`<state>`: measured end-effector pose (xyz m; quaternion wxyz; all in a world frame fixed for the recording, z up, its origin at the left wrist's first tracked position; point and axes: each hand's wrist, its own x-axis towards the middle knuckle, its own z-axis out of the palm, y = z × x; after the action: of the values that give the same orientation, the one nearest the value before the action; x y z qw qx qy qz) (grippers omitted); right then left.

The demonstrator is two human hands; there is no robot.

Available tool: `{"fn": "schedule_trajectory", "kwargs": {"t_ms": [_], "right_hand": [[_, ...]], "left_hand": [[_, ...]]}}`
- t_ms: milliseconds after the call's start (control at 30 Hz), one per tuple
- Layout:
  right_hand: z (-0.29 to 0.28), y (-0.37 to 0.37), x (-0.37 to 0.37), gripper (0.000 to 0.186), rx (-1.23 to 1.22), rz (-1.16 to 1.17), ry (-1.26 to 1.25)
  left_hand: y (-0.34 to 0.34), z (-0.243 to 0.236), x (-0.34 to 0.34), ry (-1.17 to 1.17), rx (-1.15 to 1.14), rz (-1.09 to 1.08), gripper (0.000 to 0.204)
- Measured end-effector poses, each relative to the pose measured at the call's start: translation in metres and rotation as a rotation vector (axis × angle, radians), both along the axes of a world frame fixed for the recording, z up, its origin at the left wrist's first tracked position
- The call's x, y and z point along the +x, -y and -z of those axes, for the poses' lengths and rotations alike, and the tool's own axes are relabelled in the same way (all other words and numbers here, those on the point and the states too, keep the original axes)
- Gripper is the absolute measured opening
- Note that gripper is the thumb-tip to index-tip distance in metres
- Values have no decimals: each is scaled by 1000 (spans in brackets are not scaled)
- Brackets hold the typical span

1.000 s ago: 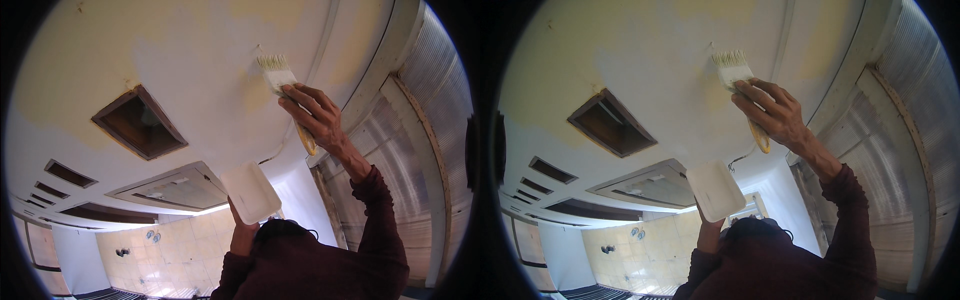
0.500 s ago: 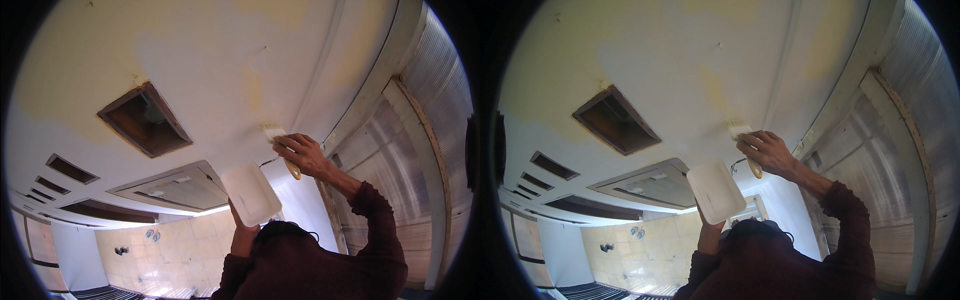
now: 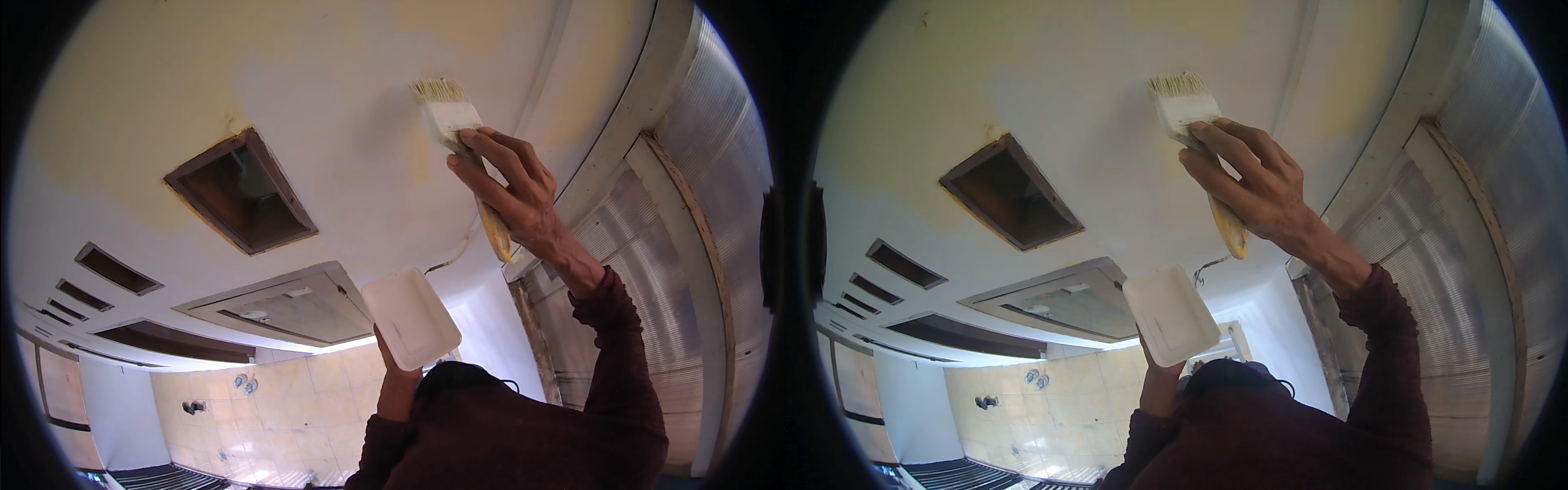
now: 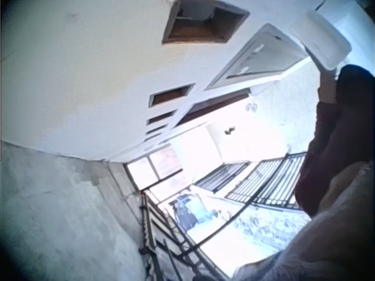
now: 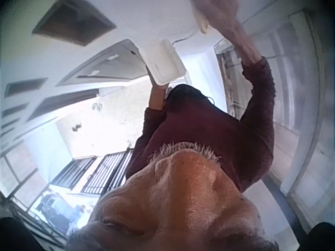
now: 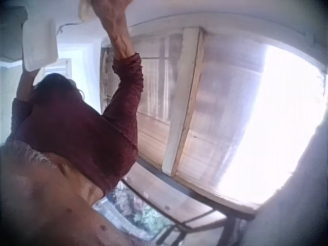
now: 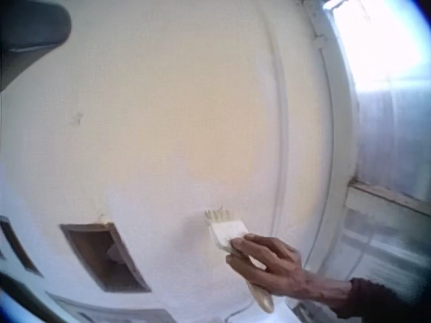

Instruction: The person paints a ceiling white using a paintbrush and a small paint container. They repeatedly dip the brush into the container and apply paint to the ceiling surface in a stairwell area.

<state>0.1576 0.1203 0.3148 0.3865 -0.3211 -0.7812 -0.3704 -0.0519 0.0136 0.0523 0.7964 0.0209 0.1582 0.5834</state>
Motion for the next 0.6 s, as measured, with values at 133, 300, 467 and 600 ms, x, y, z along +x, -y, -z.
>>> {"fn": "schedule_trajectory", "kwargs": {"t_ms": [133, 300, 467, 600], "right_hand": [[36, -10, -5, 47, -67, 57, 80], [95, 2, -2, 47, -227, 82, 121], [133, 12, 0, 42, -477, -62, 136], [99, 14, 1, 37, -637, -37, 111]], "left_hand": [[1, -2, -3, -11, -63, -30, 55], [2, -11, -4, -41, -94, -29, 57], [-1, -13, -5, -106, -43, -34, 57], [-3, -15, -6, -62, -101, -20, 58]]}}
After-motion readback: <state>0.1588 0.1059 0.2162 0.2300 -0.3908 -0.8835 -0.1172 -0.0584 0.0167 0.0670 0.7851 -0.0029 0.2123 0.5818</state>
